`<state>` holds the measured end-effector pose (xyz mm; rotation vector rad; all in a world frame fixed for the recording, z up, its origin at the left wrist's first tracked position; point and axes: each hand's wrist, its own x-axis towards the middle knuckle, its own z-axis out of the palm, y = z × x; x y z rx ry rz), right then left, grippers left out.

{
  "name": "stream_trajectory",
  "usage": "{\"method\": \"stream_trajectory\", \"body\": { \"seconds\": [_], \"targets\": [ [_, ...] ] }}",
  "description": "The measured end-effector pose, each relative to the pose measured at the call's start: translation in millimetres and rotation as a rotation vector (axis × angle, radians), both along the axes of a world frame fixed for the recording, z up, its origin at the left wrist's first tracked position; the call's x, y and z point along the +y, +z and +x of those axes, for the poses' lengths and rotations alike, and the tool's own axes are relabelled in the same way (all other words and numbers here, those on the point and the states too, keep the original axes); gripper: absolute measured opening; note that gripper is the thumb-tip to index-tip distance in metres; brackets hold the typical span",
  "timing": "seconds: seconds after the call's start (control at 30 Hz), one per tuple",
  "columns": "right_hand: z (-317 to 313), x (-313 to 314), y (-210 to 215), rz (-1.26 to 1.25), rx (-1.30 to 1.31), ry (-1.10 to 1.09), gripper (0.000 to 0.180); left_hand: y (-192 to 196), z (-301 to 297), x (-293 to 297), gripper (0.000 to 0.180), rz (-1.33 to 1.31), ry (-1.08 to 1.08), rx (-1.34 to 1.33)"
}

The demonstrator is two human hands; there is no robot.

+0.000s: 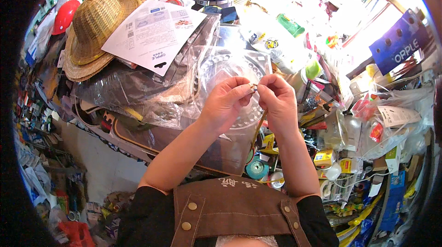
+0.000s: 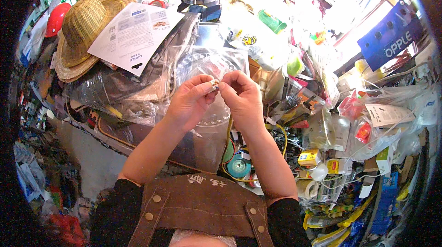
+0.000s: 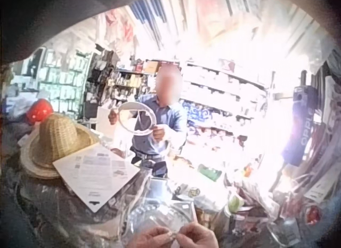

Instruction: The person unpacks a circular LED light ring from its packaging, removes the protective film, and connects the power cable to test the illumination. The person then disconnects the cable and places the light ring back on the counter.

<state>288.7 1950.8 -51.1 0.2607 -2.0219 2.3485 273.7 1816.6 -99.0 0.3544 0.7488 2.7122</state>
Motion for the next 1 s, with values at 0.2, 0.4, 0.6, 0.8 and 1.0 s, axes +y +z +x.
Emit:
{"method": "stream_trajectory", "body": {
  "seconds": [0.2,0.4,0.6,0.8,1.0],
  "targets": [
    [-1,-2,1,0.066,-0.016,0.001,0.006,-2,-1,-1,0.010,-0.035,0.035,0.016],
    [-2,-1,1,0.078,-0.069,0.019,0.006,-7,-5,-7,0.011,-0.112,0.037,0.116],
    [-2,3,5,0.200,-0.029,0.060,0.006,-8,-6,-14,0.014,-0.219,0.042,0.177],
    [-6,7,14,0.431,0.054,0.117,0.008,3,-5,-22,0.014,-0.438,0.034,0.228],
    [-10,7,18,0.723,0.185,0.157,0.012,3,-10,-35,0.016,-0.618,-0.046,0.294]
  ]
}}
